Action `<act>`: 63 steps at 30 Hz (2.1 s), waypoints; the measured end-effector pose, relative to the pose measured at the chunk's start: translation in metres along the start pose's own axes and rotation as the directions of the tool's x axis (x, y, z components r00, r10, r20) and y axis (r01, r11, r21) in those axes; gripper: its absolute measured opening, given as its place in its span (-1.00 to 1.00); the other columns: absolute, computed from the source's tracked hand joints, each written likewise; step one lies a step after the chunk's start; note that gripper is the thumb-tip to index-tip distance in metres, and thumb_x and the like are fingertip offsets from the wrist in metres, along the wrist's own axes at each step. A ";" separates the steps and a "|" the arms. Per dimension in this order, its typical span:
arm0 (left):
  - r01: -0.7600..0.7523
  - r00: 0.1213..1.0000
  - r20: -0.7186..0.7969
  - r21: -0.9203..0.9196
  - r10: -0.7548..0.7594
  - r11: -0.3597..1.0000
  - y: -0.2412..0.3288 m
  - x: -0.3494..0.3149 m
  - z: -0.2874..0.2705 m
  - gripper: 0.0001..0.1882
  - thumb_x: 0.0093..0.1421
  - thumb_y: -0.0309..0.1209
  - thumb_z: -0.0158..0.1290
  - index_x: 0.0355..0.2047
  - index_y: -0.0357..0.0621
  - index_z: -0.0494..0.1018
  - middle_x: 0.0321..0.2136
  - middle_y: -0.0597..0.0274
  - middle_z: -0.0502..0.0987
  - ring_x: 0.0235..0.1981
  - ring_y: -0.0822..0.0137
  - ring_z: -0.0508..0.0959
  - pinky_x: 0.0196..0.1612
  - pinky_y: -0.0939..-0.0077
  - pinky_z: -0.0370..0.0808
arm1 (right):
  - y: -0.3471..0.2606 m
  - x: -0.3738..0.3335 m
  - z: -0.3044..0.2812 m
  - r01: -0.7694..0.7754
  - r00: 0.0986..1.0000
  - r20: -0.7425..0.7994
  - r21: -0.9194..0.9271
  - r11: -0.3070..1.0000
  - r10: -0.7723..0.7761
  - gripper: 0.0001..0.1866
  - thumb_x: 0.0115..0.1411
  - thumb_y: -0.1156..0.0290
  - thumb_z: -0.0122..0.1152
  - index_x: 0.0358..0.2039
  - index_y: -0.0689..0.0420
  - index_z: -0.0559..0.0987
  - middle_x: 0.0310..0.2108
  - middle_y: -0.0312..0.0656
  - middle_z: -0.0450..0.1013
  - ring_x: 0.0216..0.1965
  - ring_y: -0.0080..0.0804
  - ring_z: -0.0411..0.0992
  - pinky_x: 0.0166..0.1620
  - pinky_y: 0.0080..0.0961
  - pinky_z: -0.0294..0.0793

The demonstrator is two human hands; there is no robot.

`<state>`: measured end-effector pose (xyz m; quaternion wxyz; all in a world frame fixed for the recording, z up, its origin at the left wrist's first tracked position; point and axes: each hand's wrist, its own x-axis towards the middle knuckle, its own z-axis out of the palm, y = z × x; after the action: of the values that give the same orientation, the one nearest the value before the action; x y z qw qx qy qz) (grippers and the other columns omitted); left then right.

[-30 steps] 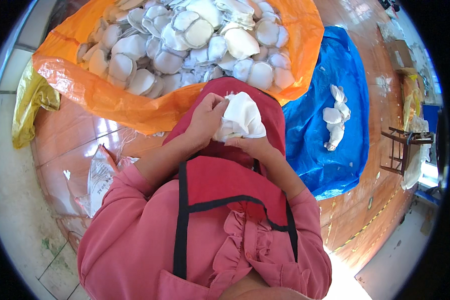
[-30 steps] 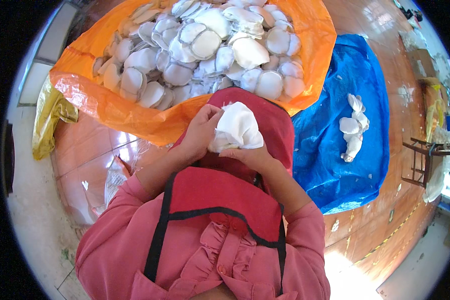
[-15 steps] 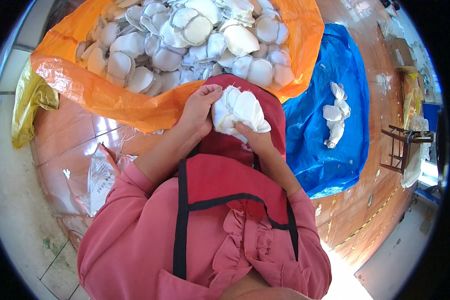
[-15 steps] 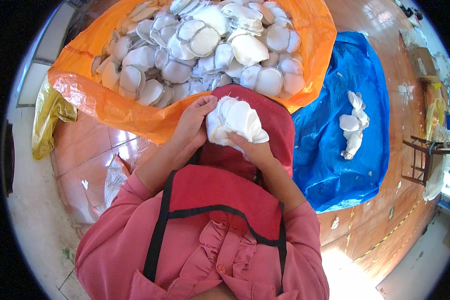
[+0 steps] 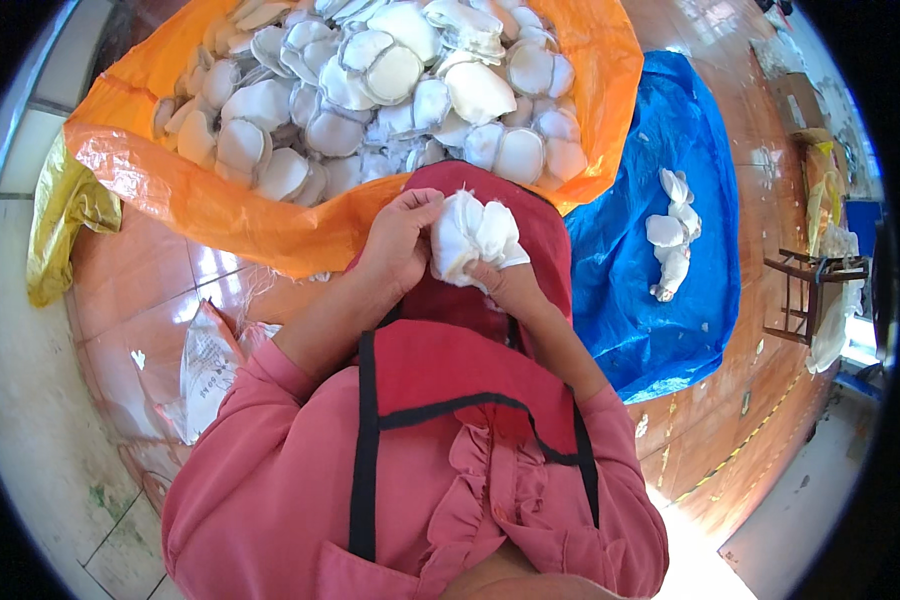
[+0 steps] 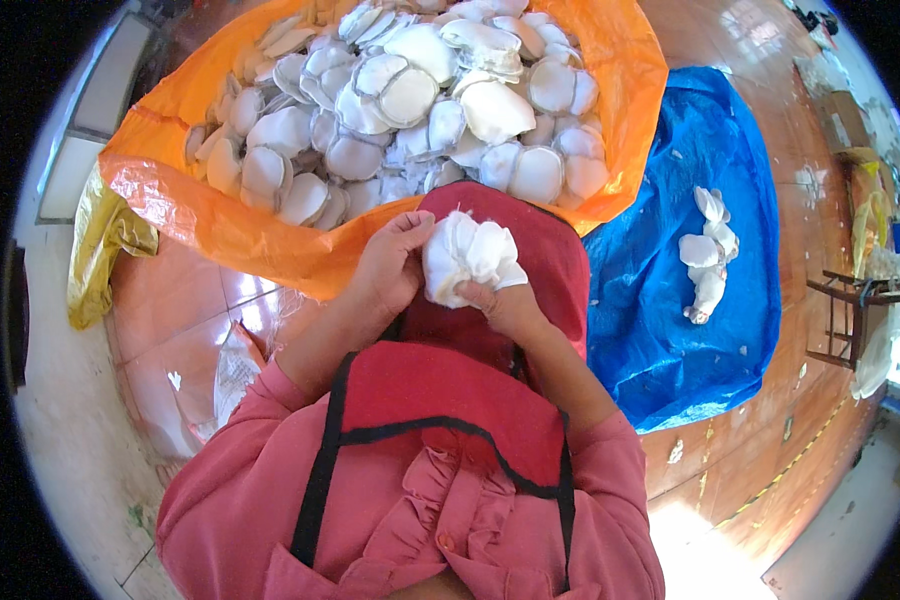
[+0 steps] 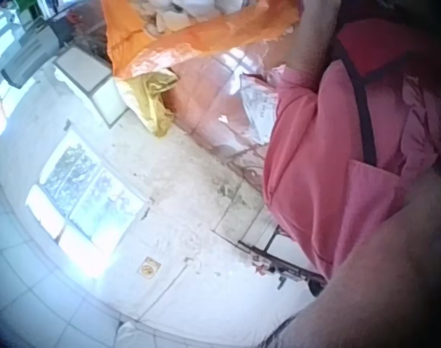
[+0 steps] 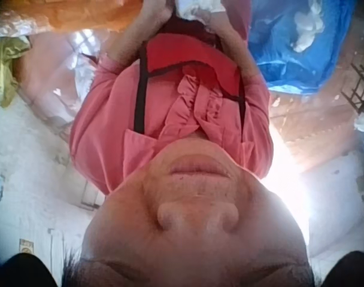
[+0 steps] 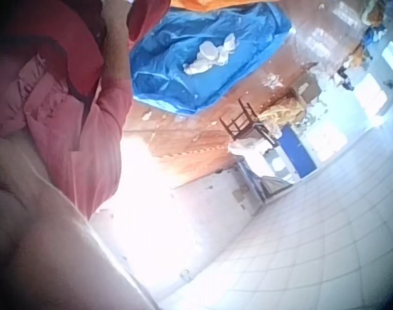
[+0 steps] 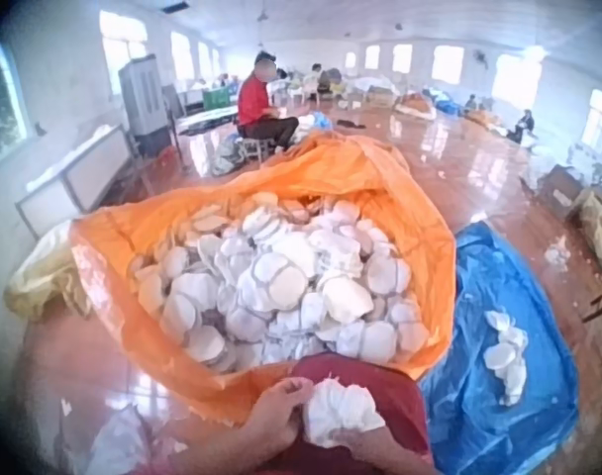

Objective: The person repeatedly picks white cup-shaped items from an orange sack, fills them with a white fibrous material, and folds the edges to close them. The finished items are placed onto a blue tarp on the floor. The process is repeated continuously.

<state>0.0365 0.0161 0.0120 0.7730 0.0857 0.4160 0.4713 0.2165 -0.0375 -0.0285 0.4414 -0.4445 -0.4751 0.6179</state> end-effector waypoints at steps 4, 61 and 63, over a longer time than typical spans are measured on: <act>-0.027 0.999 0.045 -0.018 0.027 0.999 -0.002 -0.005 0.001 -0.93 0.24 -0.54 0.06 -0.26 -0.18 0.43 -0.33 0.26 0.51 -0.28 0.35 0.51 -0.13 0.41 0.50 | -0.005 -0.009 0.002 -0.183 0.970 -0.162 -0.015 0.983 0.178 -0.33 0.10 0.36 0.39 0.20 0.18 0.33 -0.01 -0.23 0.47 0.01 -0.40 0.44 0.04 -0.44 0.45; -0.959 0.212 0.833 0.075 -0.511 -0.275 0.074 0.002 0.020 -0.74 -0.08 -0.47 0.17 -0.32 -0.16 0.46 -0.29 0.18 0.50 -0.18 0.09 0.48 -0.09 0.29 0.47 | -0.050 -0.024 -0.017 0.347 0.937 0.158 -0.286 0.893 -0.313 -0.86 0.05 0.66 0.24 -0.36 0.17 0.59 -0.26 -0.19 0.50 -0.18 -0.33 0.47 -0.11 -0.49 0.49; -0.963 0.168 0.869 0.042 -0.466 -0.268 0.070 0.003 0.017 -0.76 -0.11 -0.48 0.17 -0.36 -0.15 0.45 -0.33 0.20 0.50 -0.20 0.10 0.49 -0.12 0.31 0.49 | -0.038 -0.030 -0.011 0.292 0.956 0.015 -0.160 0.943 -0.293 -0.81 0.04 0.73 0.24 -0.34 0.17 0.57 -0.21 -0.24 0.45 -0.15 -0.41 0.45 -0.09 -0.53 0.48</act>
<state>0.0033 0.0612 0.0582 0.2173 0.9685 0.0290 0.1182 0.2379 -0.0582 0.0110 0.4932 -0.4058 -0.5819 0.5034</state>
